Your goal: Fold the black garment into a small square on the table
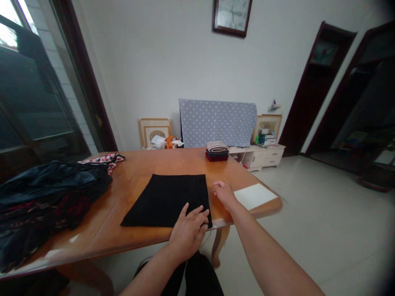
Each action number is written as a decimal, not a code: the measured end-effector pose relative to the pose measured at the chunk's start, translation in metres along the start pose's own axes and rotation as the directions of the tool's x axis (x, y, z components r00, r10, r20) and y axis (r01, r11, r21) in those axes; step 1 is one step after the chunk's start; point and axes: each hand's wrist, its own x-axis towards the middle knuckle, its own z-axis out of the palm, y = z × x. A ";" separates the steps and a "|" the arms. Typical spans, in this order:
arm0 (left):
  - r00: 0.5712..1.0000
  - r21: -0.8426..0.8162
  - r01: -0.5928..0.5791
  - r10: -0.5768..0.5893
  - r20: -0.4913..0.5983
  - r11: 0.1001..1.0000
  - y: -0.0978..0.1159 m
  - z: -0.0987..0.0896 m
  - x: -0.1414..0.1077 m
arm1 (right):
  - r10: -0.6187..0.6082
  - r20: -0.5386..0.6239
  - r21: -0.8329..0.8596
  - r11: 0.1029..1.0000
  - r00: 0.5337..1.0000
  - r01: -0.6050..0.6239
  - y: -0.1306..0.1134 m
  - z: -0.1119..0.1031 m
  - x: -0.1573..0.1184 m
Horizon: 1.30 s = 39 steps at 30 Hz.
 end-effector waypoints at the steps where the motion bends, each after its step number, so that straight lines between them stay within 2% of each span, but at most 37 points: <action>1: 1.000 0.017 0.003 -0.004 0.024 1.000 0.001 -0.002 0.000 | 0.018 0.007 0.011 1.000 1.000 -0.018 -0.001 0.001 0.002; 5: 0.998 0.019 0.020 -0.022 0.056 1.000 0.002 -0.009 0.006 | 0.080 0.054 0.030 0.996 0.995 -0.082 -0.009 0.003 0.013; 9: 1.000 0.005 -0.013 0.013 0.000 1.000 0.001 -0.013 0.018 | 0.120 0.055 0.000 0.993 0.991 -0.120 -0.019 0.009 0.028; 11: 1.000 0.081 -0.023 0.023 -0.003 0.996 -0.002 -0.012 0.022 | 0.132 0.052 -0.022 0.991 0.990 -0.132 -0.022 0.014 0.037; 15: 0.996 0.266 -0.022 -0.003 0.094 0.964 -0.010 -0.006 0.022 | 0.160 0.059 -0.062 0.986 0.985 -0.156 -0.026 0.027 0.056; 19: 0.990 0.306 -0.019 -0.024 0.136 0.952 -0.014 -0.007 0.021 | 0.174 0.063 -0.107 0.980 0.983 -0.167 -0.028 0.039 0.070; 27: 0.987 0.260 0.020 -0.060 0.146 0.965 -0.015 -0.012 0.025 | 0.104 0.053 -0.274 0.958 0.993 -0.086 -0.034 0.055 0.086; 34: 0.990 0.224 -0.009 -0.023 0.139 0.975 -0.022 -0.011 0.023 | -0.021 -0.015 -0.492 0.871 1.000 0.011 -0.031 0.036 0.088; 39: 0.989 0.228 0.009 -0.043 0.142 0.974 -0.022 -0.010 0.024 | -0.112 0.003 -0.565 0.820 0.994 0.094 -0.044 0.033 0.071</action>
